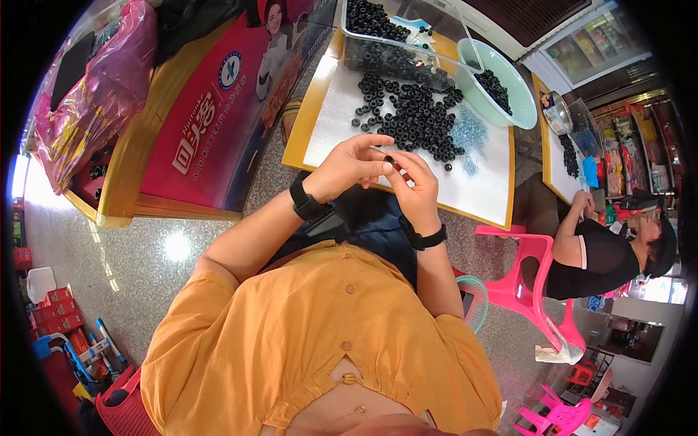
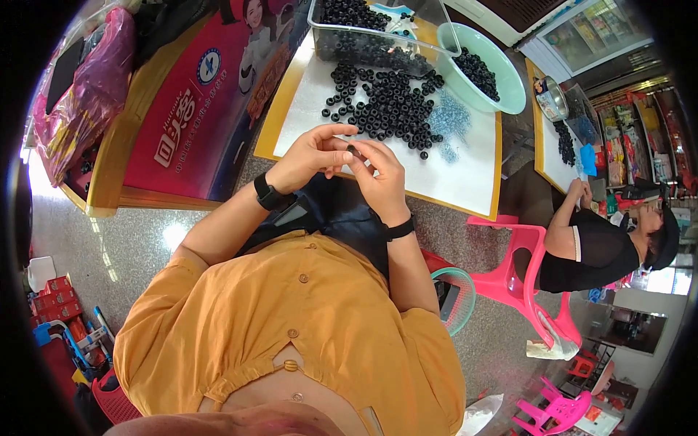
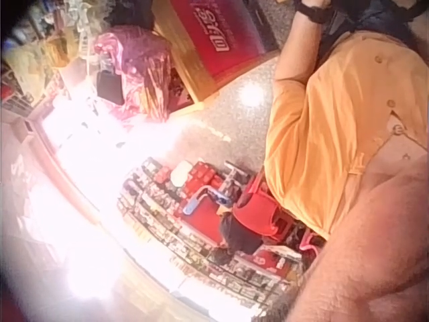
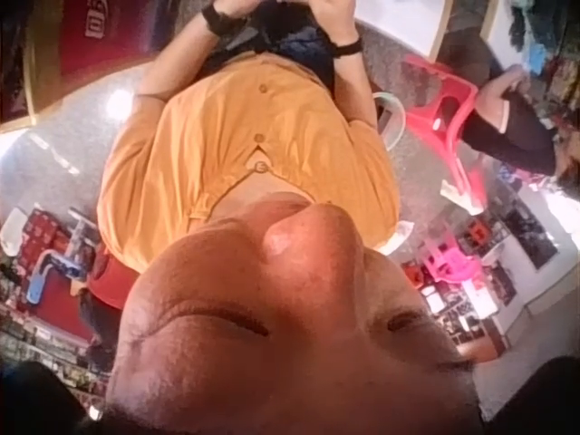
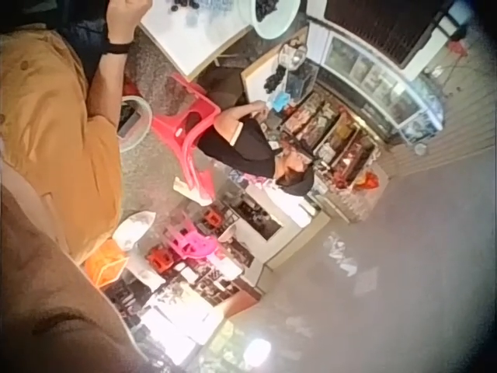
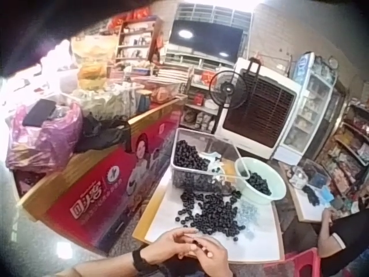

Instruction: The person assembles small black rubber parts by picking them up from the table and inserting small pins into them by hand.

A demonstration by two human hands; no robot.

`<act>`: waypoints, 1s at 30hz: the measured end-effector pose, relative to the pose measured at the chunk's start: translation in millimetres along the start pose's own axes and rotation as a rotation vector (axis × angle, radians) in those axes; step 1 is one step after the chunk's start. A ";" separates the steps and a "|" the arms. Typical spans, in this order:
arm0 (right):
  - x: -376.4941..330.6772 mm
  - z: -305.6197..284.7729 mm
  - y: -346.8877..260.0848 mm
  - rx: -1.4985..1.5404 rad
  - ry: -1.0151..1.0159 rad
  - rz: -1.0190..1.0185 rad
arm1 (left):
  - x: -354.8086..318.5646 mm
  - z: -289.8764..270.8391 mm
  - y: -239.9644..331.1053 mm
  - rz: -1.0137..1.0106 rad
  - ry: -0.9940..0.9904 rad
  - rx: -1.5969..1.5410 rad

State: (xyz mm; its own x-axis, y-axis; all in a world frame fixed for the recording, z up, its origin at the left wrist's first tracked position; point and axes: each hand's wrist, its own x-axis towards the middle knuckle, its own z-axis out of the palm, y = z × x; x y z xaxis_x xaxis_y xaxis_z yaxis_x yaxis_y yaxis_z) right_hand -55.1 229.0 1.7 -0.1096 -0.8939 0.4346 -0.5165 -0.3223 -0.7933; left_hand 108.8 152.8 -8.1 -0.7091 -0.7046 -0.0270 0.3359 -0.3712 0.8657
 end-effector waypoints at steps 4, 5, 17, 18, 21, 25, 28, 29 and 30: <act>-3.0 4.2 5.4 0.010 0.003 0.047 | 0.5 -0.4 -1.5 0.021 0.029 0.084; -3.7 4.9 6.2 0.090 -0.003 0.119 | 1.0 -1.1 -2.6 0.019 0.030 0.083; 6.9 -26.9 15.4 -0.163 -0.050 0.110 | 6.2 -13.1 -7.8 0.052 0.149 0.329; 7.2 -36.1 20.3 -0.162 0.021 0.143 | 6.7 -14.0 -7.5 0.054 0.156 0.328; 3.3 -71.4 48.6 -0.264 0.119 0.265 | 5.2 -13.7 -4.6 0.042 0.168 0.328; -7.7 -123.4 86.4 -0.300 0.343 0.426 | -0.8 -6.7 6.3 0.013 0.132 0.323; -9.6 -157.0 105.2 -0.393 0.389 0.492 | 0.9 -13.5 6.1 -0.014 0.100 0.336; -8.5 -166.1 110.8 -0.448 0.375 0.505 | 3.9 -21.2 0.1 0.103 0.094 0.706; -5.2 -173.0 112.5 -0.452 0.380 0.508 | 6.7 -20.9 0.4 0.224 0.086 1.075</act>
State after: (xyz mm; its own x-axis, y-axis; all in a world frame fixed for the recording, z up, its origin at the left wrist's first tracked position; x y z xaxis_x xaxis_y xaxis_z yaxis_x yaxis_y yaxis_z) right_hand -259.6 251.3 -16.0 -0.6667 -0.7038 0.2453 -0.6120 0.3291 -0.7191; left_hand 117.2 135.3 -18.4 -0.6402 -0.7452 0.1868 -0.2924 0.4612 0.8378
